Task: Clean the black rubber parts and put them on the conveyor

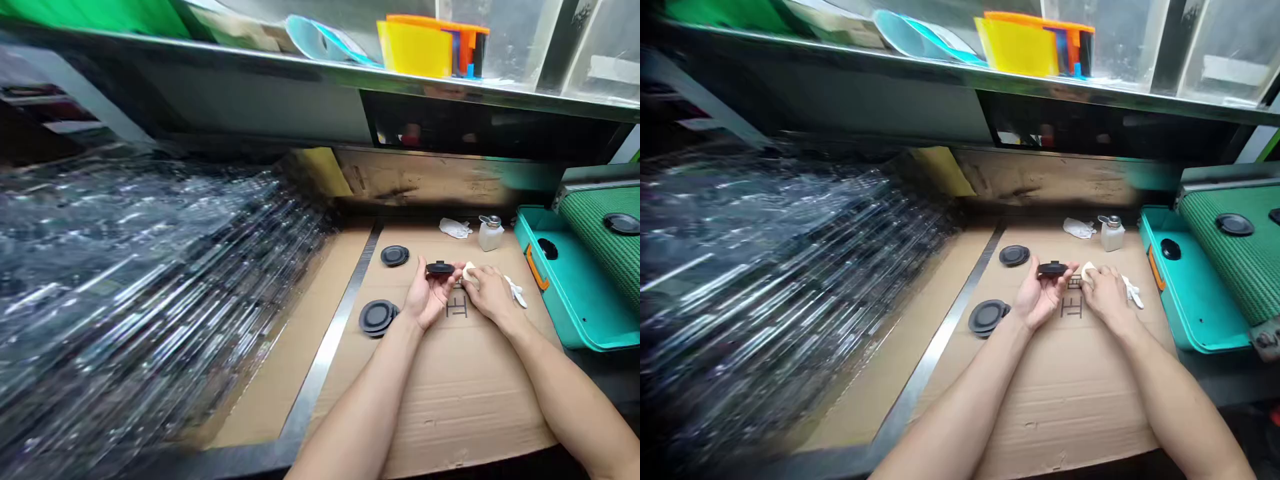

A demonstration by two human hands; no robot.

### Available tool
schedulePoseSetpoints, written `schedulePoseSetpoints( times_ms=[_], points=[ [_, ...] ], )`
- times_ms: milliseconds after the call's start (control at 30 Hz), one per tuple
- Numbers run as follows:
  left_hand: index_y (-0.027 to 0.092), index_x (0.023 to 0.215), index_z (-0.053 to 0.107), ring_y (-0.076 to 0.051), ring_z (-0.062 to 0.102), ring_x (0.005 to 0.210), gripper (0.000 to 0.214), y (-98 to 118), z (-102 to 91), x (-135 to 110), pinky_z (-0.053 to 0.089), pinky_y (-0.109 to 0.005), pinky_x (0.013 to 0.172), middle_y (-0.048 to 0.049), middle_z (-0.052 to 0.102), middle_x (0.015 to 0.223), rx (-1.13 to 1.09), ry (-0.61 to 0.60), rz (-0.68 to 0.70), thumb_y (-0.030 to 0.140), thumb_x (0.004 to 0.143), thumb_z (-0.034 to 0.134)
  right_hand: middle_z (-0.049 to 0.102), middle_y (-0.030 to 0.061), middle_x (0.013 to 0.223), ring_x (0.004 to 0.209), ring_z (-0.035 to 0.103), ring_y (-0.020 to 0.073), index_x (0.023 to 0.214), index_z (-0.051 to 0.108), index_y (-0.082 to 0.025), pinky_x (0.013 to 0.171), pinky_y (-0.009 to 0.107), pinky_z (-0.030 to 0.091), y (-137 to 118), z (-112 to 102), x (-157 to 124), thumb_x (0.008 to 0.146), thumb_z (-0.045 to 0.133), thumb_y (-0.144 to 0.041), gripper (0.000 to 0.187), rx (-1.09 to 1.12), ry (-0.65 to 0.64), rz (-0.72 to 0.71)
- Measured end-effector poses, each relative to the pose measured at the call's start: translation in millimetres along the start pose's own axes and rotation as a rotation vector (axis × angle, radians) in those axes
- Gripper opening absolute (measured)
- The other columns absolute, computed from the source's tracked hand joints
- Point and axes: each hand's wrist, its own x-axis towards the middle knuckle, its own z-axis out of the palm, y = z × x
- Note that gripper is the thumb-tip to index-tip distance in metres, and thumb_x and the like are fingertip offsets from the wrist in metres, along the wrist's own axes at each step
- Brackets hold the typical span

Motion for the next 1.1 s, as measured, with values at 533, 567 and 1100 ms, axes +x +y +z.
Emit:
schedulePoseSetpoints(
  times_ms=[533, 567, 1100],
  points=[
    [0.023, 0.155, 0.029, -0.026, 0.058, 0.125, 0.102, -34, -1.2, -1, 0.044, -0.043, 0.109, -0.0105, 0.066, 0.127, 1.319, 0.261, 0.983, 0.028, 0.07, 0.085, 0.066, 0.0083, 0.124, 0.117, 0.052, 0.0264, 0.132, 0.063, -0.027, 0.095, 0.034, 0.039, 3, 0, -2, 0.097, 0.051, -0.035, 0.038, -0.008, -0.072, 0.029],
    [0.024, 0.156, 0.026, -0.026, 0.059, 0.125, 0.104, -34, -0.4, -2, 0.044, -0.043, 0.108, -0.0104, 0.066, 0.126, 1.325, 0.264, 0.991, 0.027, 0.07, 0.084, 0.066, 0.0084, 0.124, 0.117, 0.052, 0.0264, 0.132, 0.063, -0.027, 0.095, 0.034, 0.039, 3, 0, -1, 0.097, 0.05, -0.035, 0.038, -0.008, -0.073, 0.03],
    [0.017, 0.091, 0.074, -0.027, 0.062, 0.105, 0.04, -18, -7.5, 1, 0.041, -0.045, 0.103, -0.0142, 0.073, 0.106, 1.834, 0.462, 0.705, 0.038, 0.1, 0.041, 0.069, 0.0064, 0.118, 0.111, 0.056, 0.0262, 0.121, 0.069, -0.027, 0.089, 0.034, 0.041, 8, 7, -2, 0.098, 0.053, -0.044, 0.033, -0.012, 0.032, -0.011]
  ],
)
